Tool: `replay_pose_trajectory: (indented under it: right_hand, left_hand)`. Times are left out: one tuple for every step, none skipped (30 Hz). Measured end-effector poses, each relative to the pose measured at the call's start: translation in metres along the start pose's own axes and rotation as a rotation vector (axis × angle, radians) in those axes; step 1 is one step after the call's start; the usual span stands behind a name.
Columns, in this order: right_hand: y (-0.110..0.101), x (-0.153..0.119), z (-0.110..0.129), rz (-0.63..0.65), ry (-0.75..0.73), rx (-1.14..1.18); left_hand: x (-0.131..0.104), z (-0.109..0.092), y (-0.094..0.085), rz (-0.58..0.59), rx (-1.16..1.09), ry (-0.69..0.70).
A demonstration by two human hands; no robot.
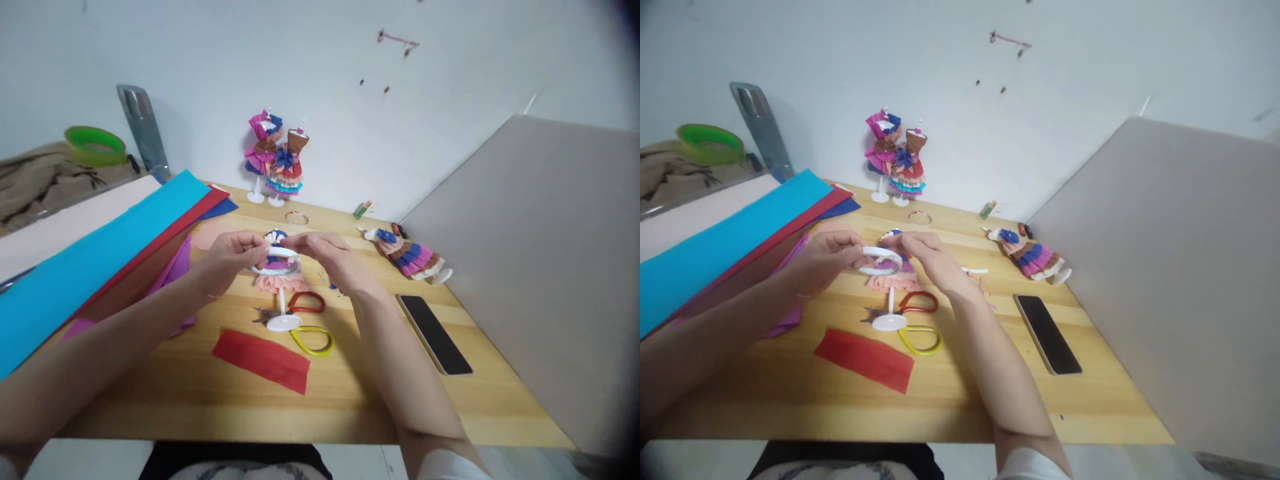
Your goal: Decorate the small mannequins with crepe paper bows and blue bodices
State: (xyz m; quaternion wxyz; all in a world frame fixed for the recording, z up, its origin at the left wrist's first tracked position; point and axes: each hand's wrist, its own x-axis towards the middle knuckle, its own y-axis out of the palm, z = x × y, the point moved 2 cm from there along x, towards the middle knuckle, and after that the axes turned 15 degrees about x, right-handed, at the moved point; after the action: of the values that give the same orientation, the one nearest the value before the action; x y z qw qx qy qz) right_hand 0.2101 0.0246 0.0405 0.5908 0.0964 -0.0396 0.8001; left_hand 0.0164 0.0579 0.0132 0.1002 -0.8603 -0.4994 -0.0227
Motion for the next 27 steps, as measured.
replay_pose_trajectory:
  right_hand:
    - [0.0,0.001,-0.004,0.018,0.037,0.072]
    - [0.001,0.002,-0.007,0.037,0.065,0.126]
    - [0.001,0.002,-0.008,0.054,0.083,0.16]
    - [0.002,0.001,-0.009,0.061,0.087,0.174]
    - [0.003,0.0,-0.008,0.056,0.075,0.174]
    - [0.004,-0.001,-0.006,0.04,0.055,0.156]
    - [0.004,-0.003,-0.004,0.017,0.03,0.121]
    - [0.005,-0.004,-0.001,-0.01,0.004,0.069]
    - [0.004,-0.005,0.001,-0.041,-0.024,0.0]
    - [0.004,-0.006,0.003,-0.076,-0.055,-0.08]
    - [0.004,-0.006,0.004,-0.106,-0.086,-0.166]
    - [0.004,-0.007,0.006,-0.13,-0.117,-0.249]
    - [0.004,-0.008,0.007,-0.146,-0.143,-0.324]
    - [0.005,-0.008,0.008,-0.153,-0.165,-0.391]
    - [0.006,-0.009,0.009,-0.153,-0.18,-0.448]
    - [0.008,-0.009,0.01,-0.151,-0.192,-0.495]
    - [0.01,-0.01,0.011,-0.15,-0.201,-0.537]
    - [0.011,-0.01,0.012,-0.151,-0.209,-0.572]
    - [0.013,-0.011,0.013,-0.15,-0.214,-0.599]
    - [0.014,-0.011,0.014,-0.15,-0.217,-0.617]
    - [0.014,-0.011,0.014,-0.15,-0.218,-0.627]
    - [0.015,-0.011,0.014,-0.149,-0.218,-0.631]
    - [0.015,-0.012,0.014,-0.147,-0.217,-0.635]
    - [0.015,-0.012,0.014,-0.144,-0.214,-0.64]
    - [0.016,-0.012,0.014,-0.139,-0.21,-0.646]
    - [0.016,-0.012,0.014,-0.135,-0.205,-0.654]
    - [0.016,-0.012,0.014,-0.131,-0.201,-0.663]
  left_hand:
    - [0.002,0.001,-0.002,-0.015,-0.006,0.009]
    - [0.003,0.001,-0.003,-0.023,-0.007,0.015]
    - [0.004,0.001,-0.004,-0.028,-0.004,0.016]
    - [0.006,0.0,-0.004,-0.034,0.004,0.013]
    - [0.007,-0.001,-0.006,-0.048,0.018,0.009]
    - [0.007,-0.003,-0.007,-0.081,0.041,0.009]
    - [0.007,-0.006,-0.01,-0.142,0.072,0.013]
    - [0.007,-0.01,-0.014,-0.216,0.112,0.019]
    - [0.006,-0.013,-0.017,-0.286,0.16,0.022]
    - [0.005,-0.017,-0.02,-0.328,0.212,0.02]
    - [0.004,-0.021,-0.021,-0.331,0.257,0.009]
    - [0.002,-0.023,-0.02,-0.293,0.287,-0.01]
    - [0.0,-0.024,-0.017,-0.219,0.301,-0.037]
    - [-0.002,-0.024,-0.013,-0.135,0.292,-0.066]
    - [-0.004,-0.022,-0.007,-0.069,0.27,-0.096]
    - [-0.005,-0.02,-0.001,-0.025,0.243,-0.122]
    - [-0.007,-0.018,0.004,-0.012,0.212,-0.136]
    - [-0.009,-0.017,0.008,-0.021,0.187,-0.142]
    - [-0.01,-0.016,0.011,-0.034,0.171,-0.138]
    - [-0.011,-0.016,0.013,-0.048,0.162,-0.129]
    - [-0.011,-0.017,0.014,-0.057,0.159,-0.122]
    - [-0.011,-0.019,0.013,-0.053,0.158,-0.122]
    - [-0.012,-0.021,0.011,-0.047,0.154,-0.132]
    - [-0.012,-0.024,0.009,-0.043,0.141,-0.151]
    - [-0.012,-0.026,0.007,-0.034,0.119,-0.176]
    - [-0.012,-0.028,0.005,-0.026,0.089,-0.202]
    - [-0.012,-0.029,0.003,-0.02,0.054,-0.225]
